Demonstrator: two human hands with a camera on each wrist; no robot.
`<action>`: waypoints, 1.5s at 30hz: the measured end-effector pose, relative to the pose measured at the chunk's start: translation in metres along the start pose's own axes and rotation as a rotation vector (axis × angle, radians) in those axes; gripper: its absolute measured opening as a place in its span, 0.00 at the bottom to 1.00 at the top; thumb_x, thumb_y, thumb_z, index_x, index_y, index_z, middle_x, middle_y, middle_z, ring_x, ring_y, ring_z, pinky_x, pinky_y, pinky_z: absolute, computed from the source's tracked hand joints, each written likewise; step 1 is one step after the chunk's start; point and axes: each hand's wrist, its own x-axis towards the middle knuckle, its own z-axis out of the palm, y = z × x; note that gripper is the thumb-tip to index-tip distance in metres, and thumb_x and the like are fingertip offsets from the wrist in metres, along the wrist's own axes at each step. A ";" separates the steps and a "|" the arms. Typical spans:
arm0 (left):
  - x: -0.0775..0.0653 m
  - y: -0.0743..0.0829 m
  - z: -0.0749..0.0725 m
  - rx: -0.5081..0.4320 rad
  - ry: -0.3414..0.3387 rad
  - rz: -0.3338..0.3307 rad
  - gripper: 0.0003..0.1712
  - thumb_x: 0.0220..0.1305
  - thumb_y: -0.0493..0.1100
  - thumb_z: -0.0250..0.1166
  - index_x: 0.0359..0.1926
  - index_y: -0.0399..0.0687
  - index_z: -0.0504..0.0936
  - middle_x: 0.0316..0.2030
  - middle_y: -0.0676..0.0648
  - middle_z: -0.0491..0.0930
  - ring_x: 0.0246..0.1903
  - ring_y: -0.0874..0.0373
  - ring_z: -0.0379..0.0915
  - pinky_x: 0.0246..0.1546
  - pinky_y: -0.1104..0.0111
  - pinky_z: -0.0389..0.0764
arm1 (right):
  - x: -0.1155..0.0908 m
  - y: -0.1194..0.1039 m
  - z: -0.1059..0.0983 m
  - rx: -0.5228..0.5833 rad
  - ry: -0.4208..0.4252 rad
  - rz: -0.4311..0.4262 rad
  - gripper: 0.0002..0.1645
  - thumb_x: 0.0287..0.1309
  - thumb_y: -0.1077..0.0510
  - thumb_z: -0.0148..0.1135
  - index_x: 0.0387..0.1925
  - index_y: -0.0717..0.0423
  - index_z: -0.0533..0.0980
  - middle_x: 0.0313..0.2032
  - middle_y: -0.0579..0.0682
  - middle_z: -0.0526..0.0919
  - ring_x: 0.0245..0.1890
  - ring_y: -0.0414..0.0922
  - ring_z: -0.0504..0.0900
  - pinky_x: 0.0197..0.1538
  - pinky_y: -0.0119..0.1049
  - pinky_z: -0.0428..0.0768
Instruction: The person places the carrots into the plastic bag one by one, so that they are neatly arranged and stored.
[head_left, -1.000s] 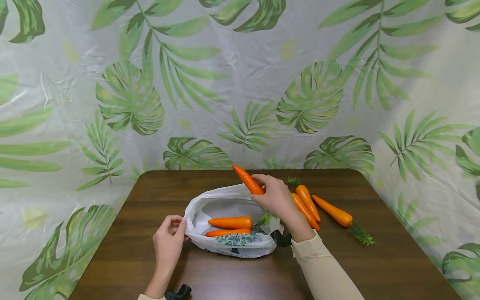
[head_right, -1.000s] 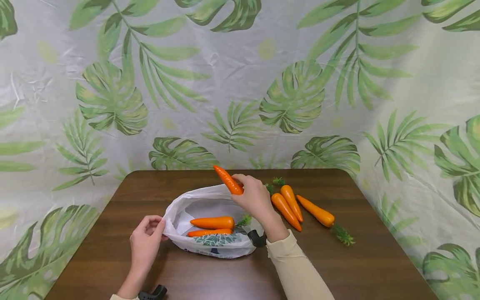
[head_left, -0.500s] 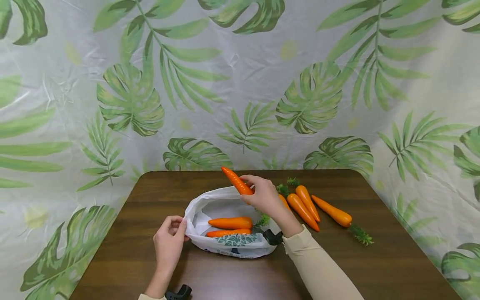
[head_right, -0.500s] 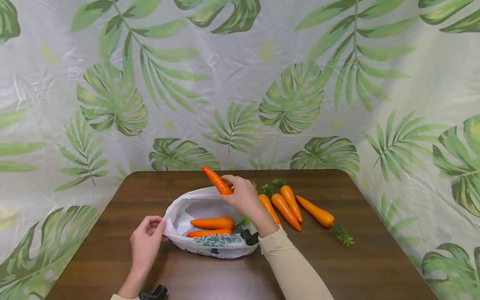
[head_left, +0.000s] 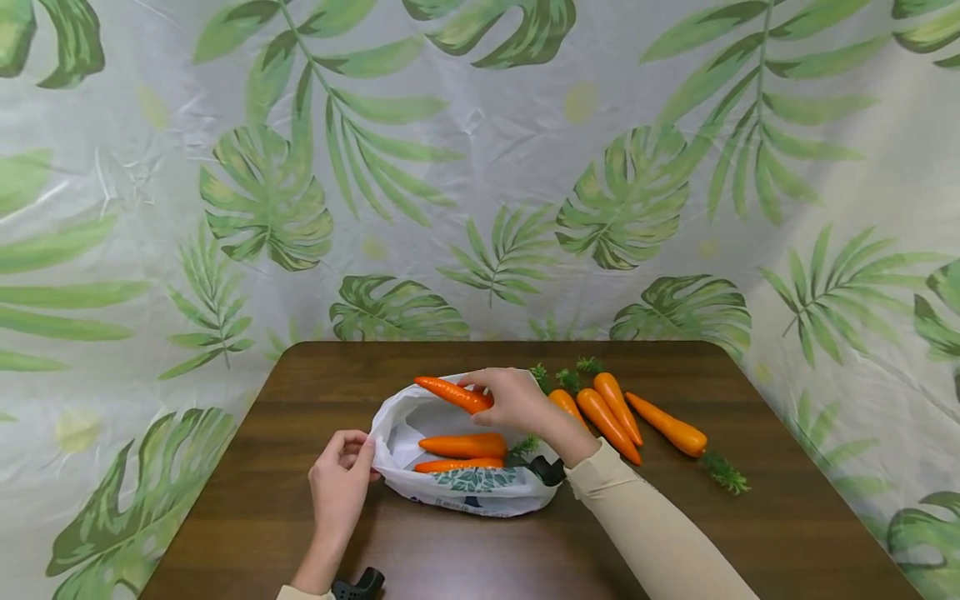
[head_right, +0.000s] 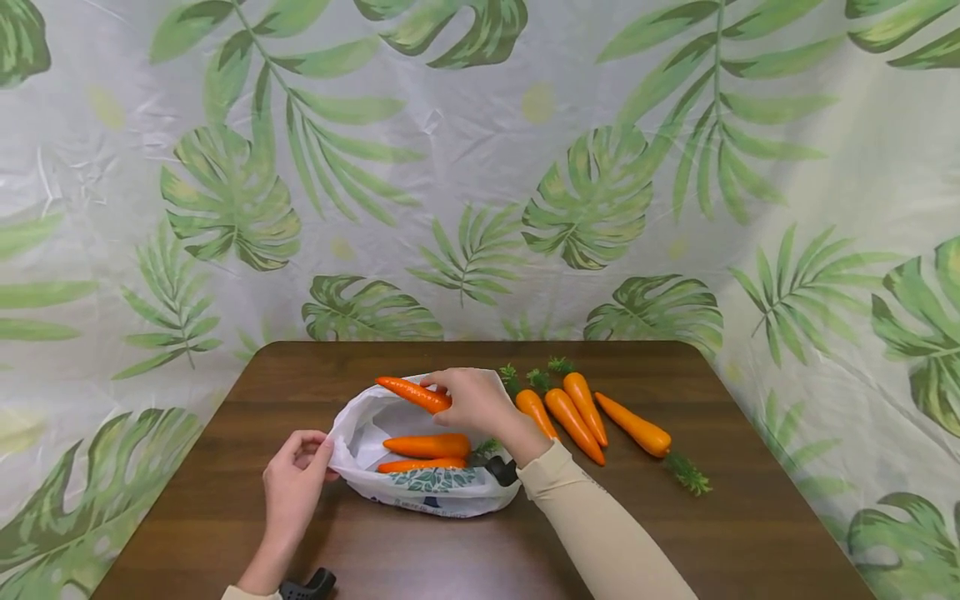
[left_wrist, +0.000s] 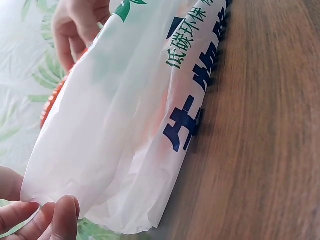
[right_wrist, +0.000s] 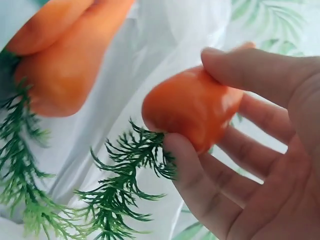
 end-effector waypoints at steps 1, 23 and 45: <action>0.000 0.000 0.000 0.003 -0.001 -0.002 0.04 0.64 0.35 0.70 0.38 0.42 0.82 0.29 0.43 0.81 0.21 0.56 0.81 0.21 0.61 0.87 | 0.000 0.001 0.002 -0.029 -0.017 -0.014 0.33 0.51 0.51 0.78 0.61 0.40 0.78 0.44 0.40 0.84 0.37 0.37 0.79 0.40 0.33 0.79; -0.001 0.002 0.002 -0.005 0.001 -0.016 0.04 0.64 0.35 0.69 0.36 0.42 0.81 0.28 0.42 0.80 0.19 0.55 0.79 0.19 0.65 0.86 | 0.003 0.019 0.023 -0.167 -0.194 -0.055 0.22 0.57 0.60 0.72 0.55 0.49 0.83 0.50 0.46 0.85 0.43 0.45 0.81 0.47 0.40 0.83; -0.001 0.000 0.001 -0.035 -0.009 0.014 0.04 0.64 0.34 0.69 0.38 0.42 0.82 0.28 0.42 0.80 0.19 0.56 0.80 0.18 0.64 0.85 | -0.014 0.019 -0.019 0.021 -0.123 0.028 0.20 0.64 0.58 0.66 0.58 0.51 0.81 0.52 0.53 0.84 0.51 0.52 0.82 0.49 0.47 0.84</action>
